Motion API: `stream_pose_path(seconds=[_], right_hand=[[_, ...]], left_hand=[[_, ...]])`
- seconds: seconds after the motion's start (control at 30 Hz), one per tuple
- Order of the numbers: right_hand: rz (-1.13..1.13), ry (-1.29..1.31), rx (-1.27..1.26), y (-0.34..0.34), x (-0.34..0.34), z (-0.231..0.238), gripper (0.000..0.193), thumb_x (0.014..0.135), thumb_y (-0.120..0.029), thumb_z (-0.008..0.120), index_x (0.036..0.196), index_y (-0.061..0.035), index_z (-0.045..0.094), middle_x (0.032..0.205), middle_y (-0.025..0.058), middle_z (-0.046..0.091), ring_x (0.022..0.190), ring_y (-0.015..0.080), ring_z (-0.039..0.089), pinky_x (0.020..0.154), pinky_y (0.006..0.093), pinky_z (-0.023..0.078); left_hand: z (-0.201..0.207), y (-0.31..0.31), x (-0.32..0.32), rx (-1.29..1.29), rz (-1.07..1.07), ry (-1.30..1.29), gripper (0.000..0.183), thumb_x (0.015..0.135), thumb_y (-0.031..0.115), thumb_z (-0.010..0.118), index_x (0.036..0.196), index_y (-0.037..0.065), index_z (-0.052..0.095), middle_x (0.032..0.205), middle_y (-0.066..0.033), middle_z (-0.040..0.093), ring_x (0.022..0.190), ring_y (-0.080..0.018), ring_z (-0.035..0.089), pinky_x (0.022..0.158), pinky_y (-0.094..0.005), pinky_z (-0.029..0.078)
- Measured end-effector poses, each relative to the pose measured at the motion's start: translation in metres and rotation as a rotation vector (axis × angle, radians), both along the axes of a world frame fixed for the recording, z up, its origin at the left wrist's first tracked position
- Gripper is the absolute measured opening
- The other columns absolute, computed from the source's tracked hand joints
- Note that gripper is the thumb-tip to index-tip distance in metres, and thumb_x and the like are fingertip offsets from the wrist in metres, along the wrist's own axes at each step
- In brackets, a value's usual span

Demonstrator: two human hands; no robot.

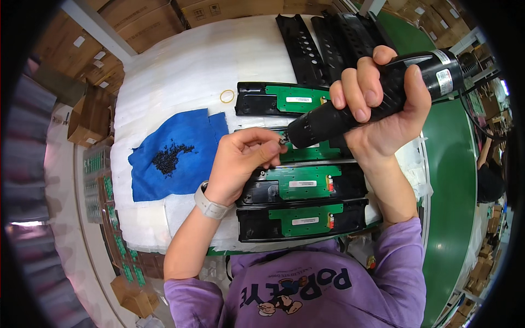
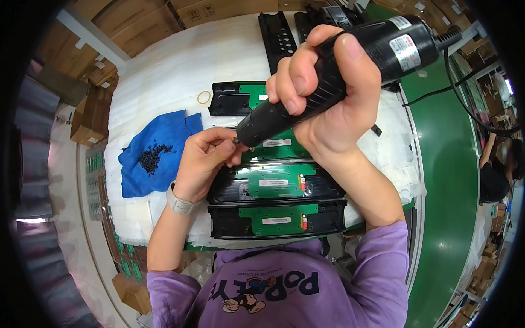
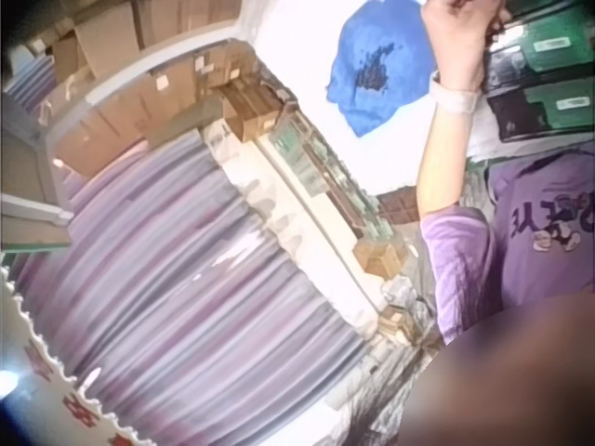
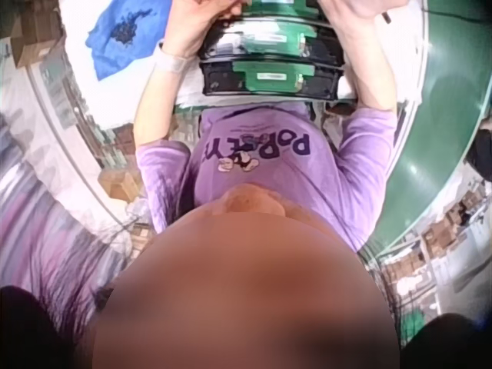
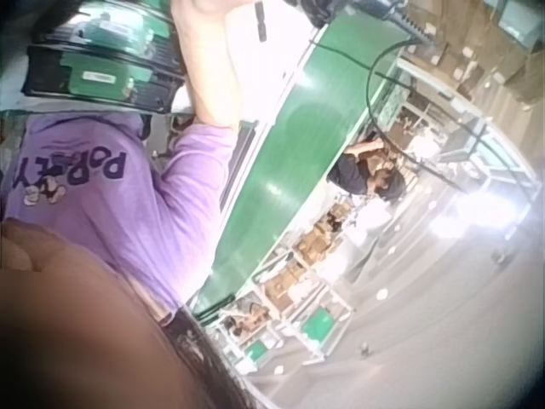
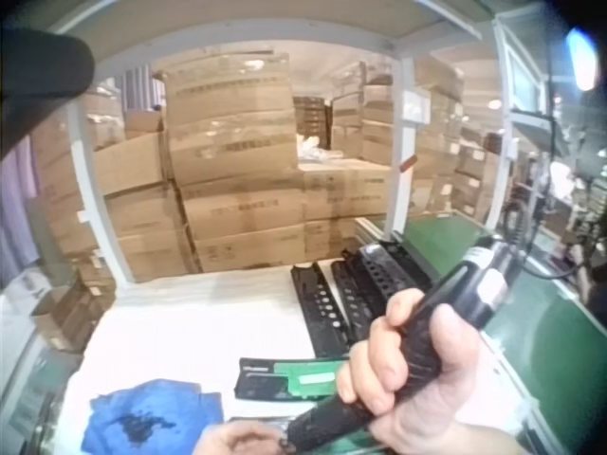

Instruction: Assembling battery pack components using an electric screwdriver.

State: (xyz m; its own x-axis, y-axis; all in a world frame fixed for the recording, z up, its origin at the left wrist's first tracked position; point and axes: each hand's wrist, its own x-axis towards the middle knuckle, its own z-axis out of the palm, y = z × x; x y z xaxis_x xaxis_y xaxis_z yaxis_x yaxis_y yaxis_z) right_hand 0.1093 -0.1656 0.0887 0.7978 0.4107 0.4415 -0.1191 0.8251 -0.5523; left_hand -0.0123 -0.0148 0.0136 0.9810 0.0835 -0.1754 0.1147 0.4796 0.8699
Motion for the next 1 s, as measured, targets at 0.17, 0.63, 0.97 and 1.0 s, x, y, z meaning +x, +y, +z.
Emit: stream_pose_path(seconds=[0.17, 0.63, 0.97, 1.0], right_hand=[[0.228, -0.208, -0.155, 0.011, -0.01, -0.016, 0.024, 0.085, -0.021, 0.052, 0.096, -0.0001, 0.047, 0.056, 0.0059, 0.047, 0.038, 0.0138, 0.041, 0.044, 0.0298, 0.039], [0.198, -0.407, -0.418, 0.024, -0.027, -0.031, 0.031, 0.07, -0.003, 0.067, 0.095, 0.0001, 0.049, 0.071, 0.0024, 0.05, 0.058, 0.0057, 0.049, 0.052, 0.0205, 0.04], [0.183, -0.955, -0.628, 0.035, -0.027, -0.011, 0.027, 0.061, -0.009, 0.078, 0.076, -0.0083, 0.055, 0.067, 0.0, 0.055, 0.056, 0.0105, 0.053, 0.052, 0.0243, 0.041], [0.16, -1.056, -0.639, 0.038, -0.028, -0.011, 0.026, 0.057, -0.007, 0.079, 0.072, -0.0093, 0.058, 0.069, -0.0006, 0.056, 0.057, 0.0105, 0.054, 0.052, 0.0234, 0.04]], left_hand=[[-0.001, 0.014, 0.005, 0.054, 0.242, -0.038, 0.024, 0.096, 0.015, 0.043, 0.105, -0.004, 0.053, 0.104, -0.0145, 0.061, 0.095, -0.0151, 0.06, 0.085, -0.0247, 0.046], [-0.023, 0.025, 0.012, -0.014, 0.379, 0.056, 0.021, 0.098, 0.018, 0.039, 0.103, 0.001, 0.049, 0.067, -0.0074, 0.058, 0.048, -0.0113, 0.052, 0.045, -0.021, 0.038], [-0.037, 0.018, 0.016, 0.07, 0.413, 0.086, 0.014, 0.093, 0.012, 0.042, 0.094, 0.002, 0.052, 0.054, 0.003, 0.039, 0.043, -0.0037, 0.028, 0.038, -0.0203, 0.02], [-0.037, 0.019, 0.014, 0.072, 0.419, 0.088, 0.014, 0.093, 0.012, 0.042, 0.094, 0.002, 0.052, 0.054, 0.003, 0.039, 0.043, -0.0037, 0.028, 0.038, -0.0203, 0.02]])
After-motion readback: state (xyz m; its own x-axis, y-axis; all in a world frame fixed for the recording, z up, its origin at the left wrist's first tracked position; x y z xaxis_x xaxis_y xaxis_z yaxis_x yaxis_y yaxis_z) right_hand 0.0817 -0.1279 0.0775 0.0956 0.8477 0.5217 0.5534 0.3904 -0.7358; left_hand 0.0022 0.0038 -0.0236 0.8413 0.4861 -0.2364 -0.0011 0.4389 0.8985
